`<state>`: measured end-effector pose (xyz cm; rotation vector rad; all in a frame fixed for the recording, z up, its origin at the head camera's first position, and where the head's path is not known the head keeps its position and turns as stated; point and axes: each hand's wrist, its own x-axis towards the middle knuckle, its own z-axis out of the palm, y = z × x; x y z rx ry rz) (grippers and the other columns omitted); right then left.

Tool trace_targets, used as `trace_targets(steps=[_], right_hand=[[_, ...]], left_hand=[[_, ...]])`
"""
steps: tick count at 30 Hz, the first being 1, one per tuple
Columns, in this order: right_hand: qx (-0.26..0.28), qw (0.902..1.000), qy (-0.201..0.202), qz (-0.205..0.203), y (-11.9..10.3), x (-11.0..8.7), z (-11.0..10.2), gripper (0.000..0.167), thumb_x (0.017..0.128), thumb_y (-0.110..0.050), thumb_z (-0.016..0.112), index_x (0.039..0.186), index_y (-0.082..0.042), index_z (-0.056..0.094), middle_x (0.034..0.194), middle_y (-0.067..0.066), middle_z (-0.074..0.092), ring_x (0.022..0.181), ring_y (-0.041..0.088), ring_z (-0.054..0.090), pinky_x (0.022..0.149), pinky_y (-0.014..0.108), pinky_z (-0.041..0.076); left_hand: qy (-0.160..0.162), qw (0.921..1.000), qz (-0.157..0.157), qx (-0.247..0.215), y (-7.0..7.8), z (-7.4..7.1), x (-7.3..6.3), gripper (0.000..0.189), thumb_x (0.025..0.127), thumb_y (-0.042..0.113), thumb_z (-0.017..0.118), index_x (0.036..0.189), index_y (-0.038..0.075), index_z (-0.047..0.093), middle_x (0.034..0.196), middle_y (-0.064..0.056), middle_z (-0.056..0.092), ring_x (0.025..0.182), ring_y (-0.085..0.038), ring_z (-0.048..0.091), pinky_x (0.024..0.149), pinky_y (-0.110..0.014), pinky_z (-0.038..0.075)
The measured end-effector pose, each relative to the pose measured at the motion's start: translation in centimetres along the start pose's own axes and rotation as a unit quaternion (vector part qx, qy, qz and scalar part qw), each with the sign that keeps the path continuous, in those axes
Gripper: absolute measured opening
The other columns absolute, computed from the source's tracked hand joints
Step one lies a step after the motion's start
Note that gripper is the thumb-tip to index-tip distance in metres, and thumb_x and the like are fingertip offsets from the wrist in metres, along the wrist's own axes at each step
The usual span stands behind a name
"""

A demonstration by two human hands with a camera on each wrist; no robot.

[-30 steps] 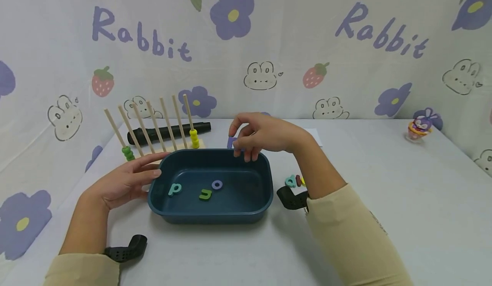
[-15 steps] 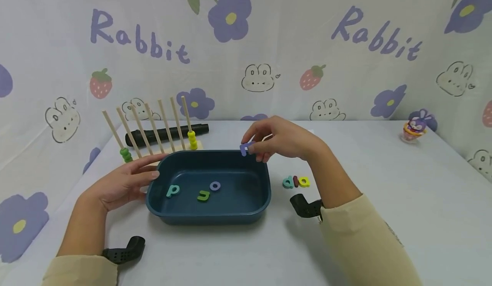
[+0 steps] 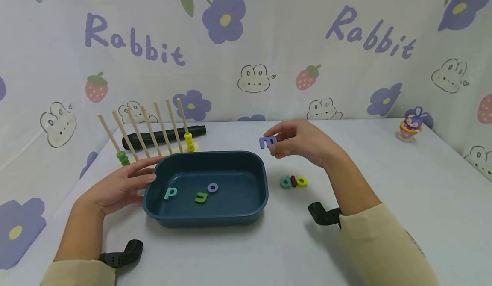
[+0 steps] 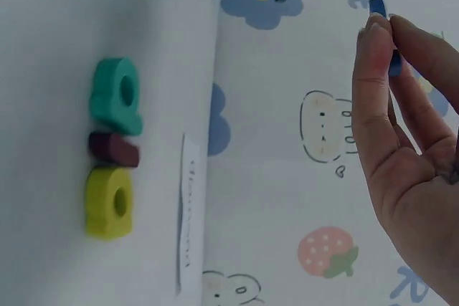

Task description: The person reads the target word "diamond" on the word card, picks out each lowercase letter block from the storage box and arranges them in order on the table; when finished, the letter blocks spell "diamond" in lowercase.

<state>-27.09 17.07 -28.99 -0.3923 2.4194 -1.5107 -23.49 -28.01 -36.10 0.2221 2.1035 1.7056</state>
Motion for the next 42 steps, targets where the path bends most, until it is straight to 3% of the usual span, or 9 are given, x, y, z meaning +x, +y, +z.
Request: trace_targets(steps=[6,10,16,21,36,42], right_hand=[[-0.036,0.9992,0.017,0.000,1.2,-1.0,-0.6,0.035,0.092,-0.021,0.078,0.125,-0.011,0.071,0.113,0.013,0.074,0.100,0.034,0.074,0.092,0.036,0.060],[-0.078,0.9969,0.007,-0.003,1.8,-1.9,-1.1,0.032,0.097,-0.025,0.073,0.125,-0.010,0.069,0.112,0.011,0.077,0.100,0.033,0.075,0.094,0.040,0.060],[-0.164,0.9862,-0.019,-0.010,2.2,-3.4,-1.7,0.030,0.099,-0.025,0.070,0.123,-0.009,0.065,0.116,0.013,0.076,0.102,0.031,0.072,0.096,0.045,0.057],[-0.215,0.9764,-0.014,-0.014,2.8,-4.5,-2.3,0.026,0.097,-0.024,0.073,0.118,-0.011,0.067,0.112,0.006,0.075,0.105,0.023,0.070,0.094,0.045,0.056],[-0.261,0.9653,0.005,0.013,4.4,-6.0,-4.8,0.024,0.094,-0.025,0.076,0.114,-0.015,0.070,0.108,0.003,0.072,0.104,0.021,0.071,0.086,0.038,0.054],[-0.273,0.9617,0.002,0.027,4.9,-6.3,-5.3,0.027,0.093,-0.028,0.077,0.116,-0.015,0.070,0.110,0.005,0.072,0.106,0.025,0.067,0.083,0.038,0.054]], left_hand=[[0.001,1.0000,0.000,-0.002,0.2,0.2,0.0,0.062,0.105,0.026,0.061,0.162,0.025,0.035,0.159,-0.009,0.044,0.125,-0.015,0.062,0.103,-0.060,0.052],[0.002,1.0000,-0.002,-0.003,0.2,0.2,0.1,0.063,0.105,0.027,0.061,0.162,0.025,0.035,0.160,-0.010,0.043,0.126,-0.016,0.062,0.103,-0.059,0.052],[0.006,1.0000,-0.005,-0.001,0.0,0.1,0.0,0.063,0.105,0.028,0.060,0.162,0.025,0.033,0.157,-0.007,0.048,0.126,-0.016,0.061,0.104,-0.062,0.050],[0.006,1.0000,-0.004,-0.001,-0.2,-0.1,0.0,0.062,0.106,0.028,0.060,0.162,0.026,0.034,0.153,-0.003,0.050,0.125,-0.014,0.061,0.104,-0.060,0.051],[0.003,1.0000,-0.002,-0.004,-0.3,0.0,0.0,0.060,0.106,0.027,0.059,0.161,0.026,0.035,0.147,0.004,0.055,0.123,-0.012,0.063,0.102,-0.059,0.053],[0.001,1.0000,0.002,0.002,-0.2,-0.1,0.2,0.061,0.106,0.026,0.059,0.162,0.026,0.034,0.153,-0.002,0.049,0.123,-0.012,0.063,0.101,-0.058,0.054]])
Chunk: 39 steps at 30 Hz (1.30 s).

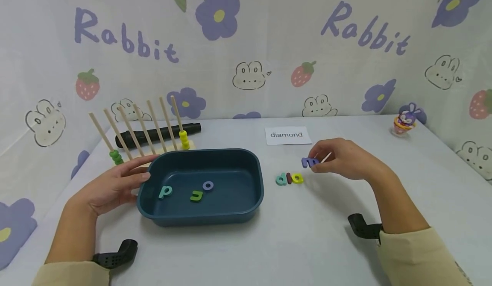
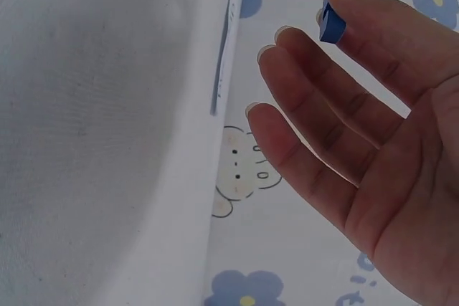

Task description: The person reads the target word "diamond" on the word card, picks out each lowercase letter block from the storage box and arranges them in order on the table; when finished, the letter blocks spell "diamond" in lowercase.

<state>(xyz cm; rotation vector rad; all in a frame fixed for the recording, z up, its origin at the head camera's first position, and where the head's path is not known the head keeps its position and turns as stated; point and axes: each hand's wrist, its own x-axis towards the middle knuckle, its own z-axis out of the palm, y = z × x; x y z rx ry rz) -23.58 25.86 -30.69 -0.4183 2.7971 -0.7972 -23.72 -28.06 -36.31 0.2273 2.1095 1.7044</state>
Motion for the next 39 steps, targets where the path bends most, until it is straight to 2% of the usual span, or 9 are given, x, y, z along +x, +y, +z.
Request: trace_targets(steps=[9,16,22,29,39], right_hand=[[0.002,0.9990,-0.033,0.030,1.1,0.7,0.4,0.027,0.091,-0.024,0.078,0.116,-0.014,0.072,0.112,0.008,0.069,0.105,0.027,0.062,0.080,0.036,0.054],[0.005,0.9964,-0.068,0.050,1.8,1.3,1.3,0.026,0.089,-0.020,0.079,0.114,-0.013,0.072,0.110,0.009,0.068,0.096,0.024,0.060,0.078,0.034,0.055],[0.001,0.9963,-0.063,0.058,2.1,1.5,1.9,0.025,0.088,-0.017,0.080,0.112,-0.013,0.073,0.106,0.009,0.065,0.093,0.023,0.058,0.074,0.032,0.052],[-0.015,0.9966,-0.054,0.061,2.2,1.7,2.4,0.024,0.088,-0.017,0.079,0.111,-0.014,0.073,0.104,0.009,0.064,0.096,0.026,0.056,0.073,0.032,0.049],[-0.020,0.9969,-0.046,0.061,2.1,1.8,2.7,0.025,0.087,-0.018,0.079,0.111,-0.013,0.074,0.103,0.009,0.064,0.095,0.025,0.056,0.071,0.032,0.048]], left_hand=[[-0.001,1.0000,-0.001,0.003,0.1,0.0,-0.1,0.061,0.106,0.026,0.059,0.162,0.025,0.034,0.151,0.001,0.052,0.124,-0.011,0.062,0.102,-0.058,0.053],[0.004,1.0000,-0.007,0.004,0.1,-0.1,-0.2,0.062,0.106,0.028,0.059,0.162,0.026,0.033,0.153,-0.002,0.050,0.124,-0.012,0.062,0.104,-0.061,0.051],[0.006,1.0000,-0.004,0.004,0.0,0.0,-0.1,0.061,0.106,0.028,0.060,0.162,0.026,0.034,0.152,-0.002,0.052,0.123,-0.012,0.063,0.103,-0.061,0.052],[0.002,1.0000,-0.004,0.002,0.1,0.2,-0.1,0.061,0.106,0.027,0.059,0.162,0.026,0.034,0.155,-0.004,0.048,0.127,-0.013,0.060,0.102,-0.060,0.052],[0.005,1.0000,-0.001,0.001,0.0,0.2,-0.1,0.060,0.106,0.028,0.059,0.161,0.027,0.035,0.148,0.003,0.055,0.125,-0.011,0.062,0.102,-0.058,0.053]])
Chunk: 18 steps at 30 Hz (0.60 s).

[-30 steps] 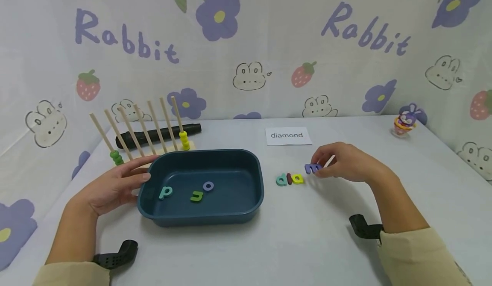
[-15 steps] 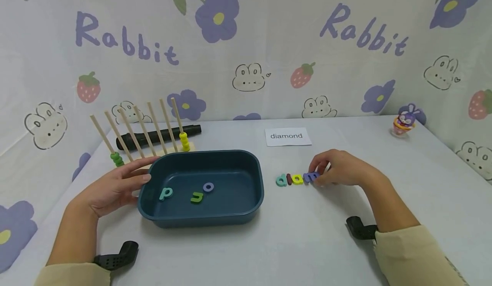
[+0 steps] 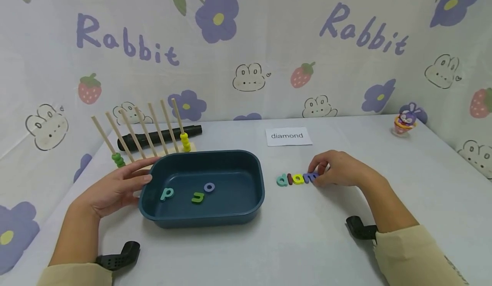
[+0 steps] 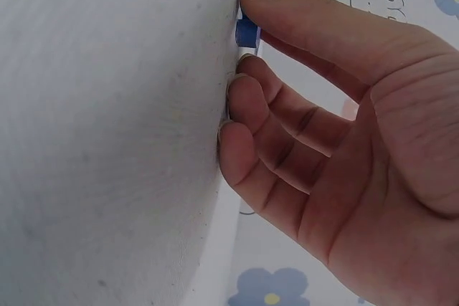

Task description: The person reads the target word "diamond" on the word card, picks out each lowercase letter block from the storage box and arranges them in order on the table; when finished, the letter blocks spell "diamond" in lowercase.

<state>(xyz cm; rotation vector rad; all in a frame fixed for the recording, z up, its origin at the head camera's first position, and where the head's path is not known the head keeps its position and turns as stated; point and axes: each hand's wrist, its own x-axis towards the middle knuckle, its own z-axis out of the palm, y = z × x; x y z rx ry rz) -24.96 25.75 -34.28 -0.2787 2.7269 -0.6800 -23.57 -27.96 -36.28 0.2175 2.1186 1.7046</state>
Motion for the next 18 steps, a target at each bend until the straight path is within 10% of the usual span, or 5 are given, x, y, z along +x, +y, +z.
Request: trace_targets(steps=[18], right_hand=[[-0.015,0.9998,-0.009,-0.005,-0.6,-1.1,-1.7,0.042,0.092,-0.030,0.076,0.129,-0.013,0.067,0.120,0.013,0.067,0.102,0.027,0.063,0.081,0.040,0.056]], left_hand=[[0.005,1.0000,-0.005,0.001,0.2,0.0,-0.2,0.061,0.105,0.028,0.061,0.161,0.027,0.035,0.150,0.001,0.053,0.124,-0.012,0.062,0.103,-0.058,0.052]])
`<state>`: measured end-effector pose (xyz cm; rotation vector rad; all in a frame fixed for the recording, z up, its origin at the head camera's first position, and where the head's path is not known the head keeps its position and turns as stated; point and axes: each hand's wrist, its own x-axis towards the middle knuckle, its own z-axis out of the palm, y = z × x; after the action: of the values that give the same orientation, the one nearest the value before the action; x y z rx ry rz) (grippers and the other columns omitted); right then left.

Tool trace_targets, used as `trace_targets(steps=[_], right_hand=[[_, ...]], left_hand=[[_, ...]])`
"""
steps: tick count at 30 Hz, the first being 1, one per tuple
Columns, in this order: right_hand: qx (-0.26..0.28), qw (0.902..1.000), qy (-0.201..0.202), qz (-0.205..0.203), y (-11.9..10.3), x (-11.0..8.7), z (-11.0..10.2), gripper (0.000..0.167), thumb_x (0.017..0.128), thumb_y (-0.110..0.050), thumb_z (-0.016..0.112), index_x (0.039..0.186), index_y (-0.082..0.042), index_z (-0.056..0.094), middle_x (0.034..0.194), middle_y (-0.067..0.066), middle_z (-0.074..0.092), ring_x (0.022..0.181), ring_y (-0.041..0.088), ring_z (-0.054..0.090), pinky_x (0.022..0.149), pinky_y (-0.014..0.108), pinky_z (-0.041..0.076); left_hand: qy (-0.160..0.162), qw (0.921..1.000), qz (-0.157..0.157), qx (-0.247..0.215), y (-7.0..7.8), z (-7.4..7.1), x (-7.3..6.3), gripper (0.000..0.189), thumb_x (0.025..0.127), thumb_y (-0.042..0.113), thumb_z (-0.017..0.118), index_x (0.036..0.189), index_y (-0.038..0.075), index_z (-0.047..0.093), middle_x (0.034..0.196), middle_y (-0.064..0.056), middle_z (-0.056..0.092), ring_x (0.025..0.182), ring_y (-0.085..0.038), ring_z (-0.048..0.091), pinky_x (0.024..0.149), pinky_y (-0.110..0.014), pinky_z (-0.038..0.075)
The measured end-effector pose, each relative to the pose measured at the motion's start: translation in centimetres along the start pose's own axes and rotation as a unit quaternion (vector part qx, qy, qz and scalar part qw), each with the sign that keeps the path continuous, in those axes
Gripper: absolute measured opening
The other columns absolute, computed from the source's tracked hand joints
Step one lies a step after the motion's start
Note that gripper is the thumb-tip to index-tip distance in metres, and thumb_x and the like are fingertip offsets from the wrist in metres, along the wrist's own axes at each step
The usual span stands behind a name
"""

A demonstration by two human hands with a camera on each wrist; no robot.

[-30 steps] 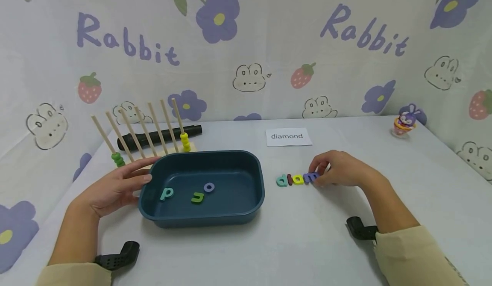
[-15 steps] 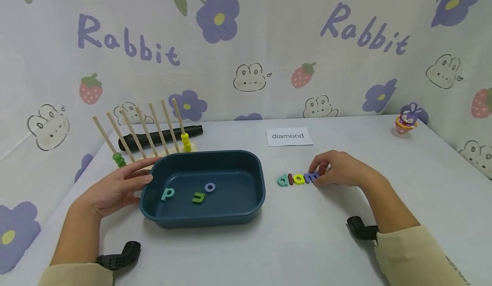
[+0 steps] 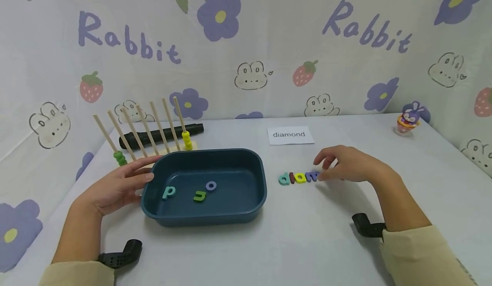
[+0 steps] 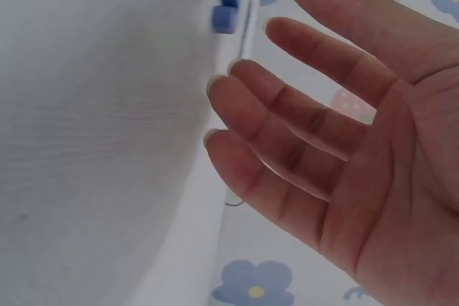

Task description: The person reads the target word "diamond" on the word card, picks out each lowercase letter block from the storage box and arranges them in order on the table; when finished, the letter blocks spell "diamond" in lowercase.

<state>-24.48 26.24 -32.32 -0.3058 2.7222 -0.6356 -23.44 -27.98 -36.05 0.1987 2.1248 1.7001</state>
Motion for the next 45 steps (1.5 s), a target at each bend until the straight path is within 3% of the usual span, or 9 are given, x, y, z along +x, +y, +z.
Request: trace_targets(steps=[8,16,27,37,45], right_hand=[[0.014,0.9934,0.090,-0.069,-2.6,-0.6,-0.2,0.035,0.097,-0.027,0.071,0.128,-0.011,0.068,0.117,0.009,0.069,0.112,0.028,0.062,0.089,0.045,0.054],[0.040,0.9840,0.111,-0.134,-5.1,0.1,-0.9,0.026,0.099,-0.020,0.069,0.124,-0.016,0.070,0.107,0.003,0.072,0.106,0.023,0.065,0.090,0.042,0.054],[0.066,0.9778,0.068,-0.187,-9.2,0.9,-1.5,0.028,0.098,-0.019,0.070,0.126,-0.015,0.070,0.111,0.004,0.074,0.108,0.023,0.068,0.090,0.044,0.058],[0.048,0.9779,-0.006,-0.204,-13.5,2.9,-1.5,0.025,0.097,-0.016,0.069,0.122,-0.017,0.072,0.111,0.006,0.071,0.104,0.023,0.071,0.087,0.039,0.060],[0.031,0.9713,-0.024,-0.234,-17.7,4.1,-1.4,0.027,0.096,-0.014,0.069,0.122,-0.015,0.073,0.111,0.006,0.073,0.104,0.024,0.071,0.089,0.039,0.060]], left_hand=[[-0.004,1.0000,0.001,0.003,0.4,-0.2,0.1,0.061,0.105,0.027,0.061,0.161,0.026,0.035,0.152,-0.001,0.050,0.125,-0.012,0.061,0.103,-0.056,0.053],[-0.005,1.0000,0.003,-0.004,0.2,-0.2,0.1,0.060,0.106,0.026,0.060,0.161,0.027,0.036,0.155,-0.003,0.047,0.126,-0.010,0.060,0.105,-0.060,0.050],[-0.003,1.0000,-0.004,-0.001,0.3,-0.2,0.1,0.061,0.105,0.028,0.061,0.161,0.027,0.036,0.158,-0.008,0.044,0.127,-0.015,0.060,0.105,-0.061,0.050],[0.001,1.0000,0.000,-0.009,0.0,-0.2,0.1,0.059,0.106,0.027,0.060,0.160,0.028,0.038,0.155,-0.006,0.049,0.125,-0.016,0.061,0.103,-0.060,0.052],[0.002,1.0000,0.000,-0.008,0.0,-0.1,0.0,0.059,0.106,0.027,0.060,0.160,0.027,0.037,0.153,-0.003,0.050,0.126,-0.016,0.060,0.102,-0.059,0.053]])
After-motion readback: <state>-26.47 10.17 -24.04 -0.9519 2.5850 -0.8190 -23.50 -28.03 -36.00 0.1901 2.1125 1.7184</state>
